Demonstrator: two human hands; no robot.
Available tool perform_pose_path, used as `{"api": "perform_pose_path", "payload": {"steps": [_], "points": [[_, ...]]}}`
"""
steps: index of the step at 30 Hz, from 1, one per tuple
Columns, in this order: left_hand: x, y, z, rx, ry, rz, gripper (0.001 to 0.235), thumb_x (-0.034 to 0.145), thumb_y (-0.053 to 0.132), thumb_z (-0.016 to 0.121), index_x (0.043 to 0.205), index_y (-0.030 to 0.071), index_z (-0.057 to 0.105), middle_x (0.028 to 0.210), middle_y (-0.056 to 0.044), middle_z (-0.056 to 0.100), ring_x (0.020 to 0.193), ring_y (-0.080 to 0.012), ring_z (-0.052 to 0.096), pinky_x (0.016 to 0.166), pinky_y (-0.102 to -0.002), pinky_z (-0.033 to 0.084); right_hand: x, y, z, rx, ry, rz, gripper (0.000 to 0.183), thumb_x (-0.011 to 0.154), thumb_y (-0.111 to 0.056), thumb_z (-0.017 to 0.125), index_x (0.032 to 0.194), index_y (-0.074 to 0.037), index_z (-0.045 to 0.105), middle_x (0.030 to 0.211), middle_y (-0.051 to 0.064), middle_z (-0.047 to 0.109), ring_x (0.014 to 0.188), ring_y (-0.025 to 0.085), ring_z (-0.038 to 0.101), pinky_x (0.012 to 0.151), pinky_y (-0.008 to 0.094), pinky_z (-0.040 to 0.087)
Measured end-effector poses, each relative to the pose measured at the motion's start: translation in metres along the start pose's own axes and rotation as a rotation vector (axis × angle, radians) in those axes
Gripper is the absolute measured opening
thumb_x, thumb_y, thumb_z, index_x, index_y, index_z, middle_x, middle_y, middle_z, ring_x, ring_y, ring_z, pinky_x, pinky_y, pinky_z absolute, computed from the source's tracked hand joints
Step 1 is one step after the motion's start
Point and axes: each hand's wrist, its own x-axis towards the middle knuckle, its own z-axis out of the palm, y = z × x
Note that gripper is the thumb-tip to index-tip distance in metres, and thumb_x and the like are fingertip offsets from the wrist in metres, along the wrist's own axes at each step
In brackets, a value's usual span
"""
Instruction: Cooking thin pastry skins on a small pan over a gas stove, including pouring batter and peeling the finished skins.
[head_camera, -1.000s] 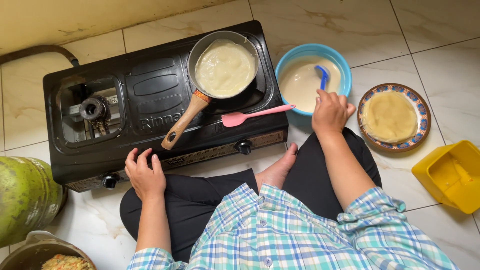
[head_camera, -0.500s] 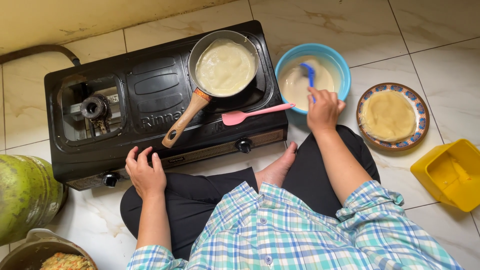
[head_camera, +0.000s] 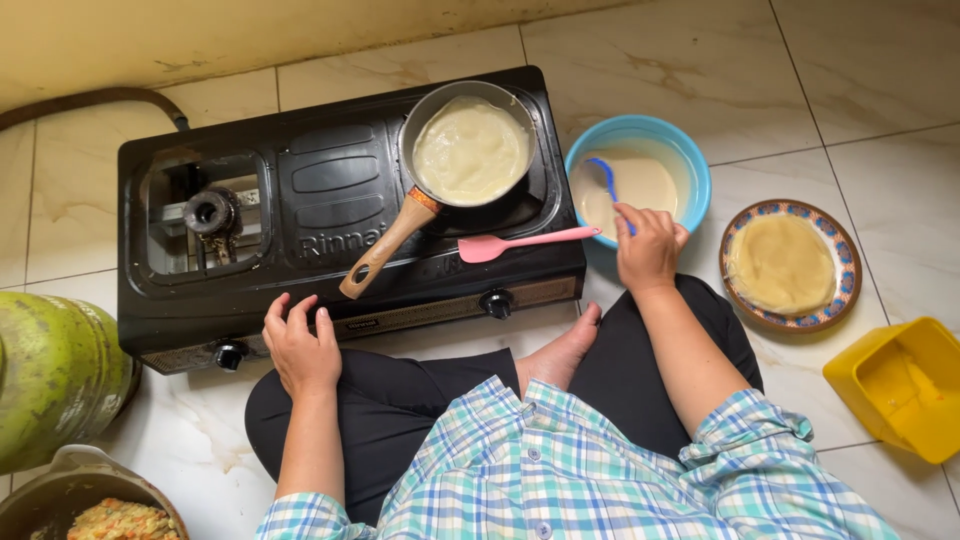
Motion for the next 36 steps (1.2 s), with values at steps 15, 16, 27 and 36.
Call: {"api": "perform_pose_path", "payload": {"steps": [15,16,27,36], "points": [[0.000,0.001,0.001,-0.010,0.000,-0.031,0.022,0.101,0.024,0.065,0.121,0.016,0.071,0.143,-0.009,0.050,0.131,-0.0345,0.052,0.102,-0.049,0.049,-0.002,-0.003,-0.012,0.055,-0.005,0.031,0.018,0.111,-0.043,0.056,0.110,-0.033,0.071,0.090,-0.015,0.067,0.099,0.012,0.062,0.100,0.036,0.035],[0.000,0.002,0.000,-0.011,-0.003,-0.036,0.022,0.101,0.024,0.065,0.121,0.016,0.071,0.143,-0.009,0.050,0.131,-0.0347,0.052,0.102,-0.049,0.049,-0.001,0.004,-0.006,0.038,-0.046,0.074,0.016,0.111,-0.040,0.058,0.117,-0.033,0.071,0.099,-0.011,0.067,0.105,0.016,0.060,0.100,0.041,0.036],[-0.001,0.001,0.001,-0.015,0.015,-0.056,0.023,0.100,0.027,0.065,0.121,0.019,0.071,0.142,-0.007,0.051,0.129,-0.0330,0.054,0.102,-0.048,0.050,-0.017,0.030,-0.011,-0.173,0.088,0.134,0.021,0.116,-0.040,0.059,0.109,-0.026,0.073,0.097,-0.004,0.069,0.097,0.022,0.066,0.097,0.044,0.041],[-0.001,-0.004,0.004,-0.011,-0.013,-0.085,0.025,0.100,0.030,0.063,0.122,0.022,0.070,0.144,-0.006,0.050,0.132,-0.0315,0.054,0.104,-0.047,0.050,-0.005,0.032,0.014,-0.058,-0.028,0.149,0.023,0.112,-0.047,0.056,0.121,-0.033,0.072,0.110,-0.007,0.070,0.107,0.021,0.065,0.091,0.043,0.049]]}}
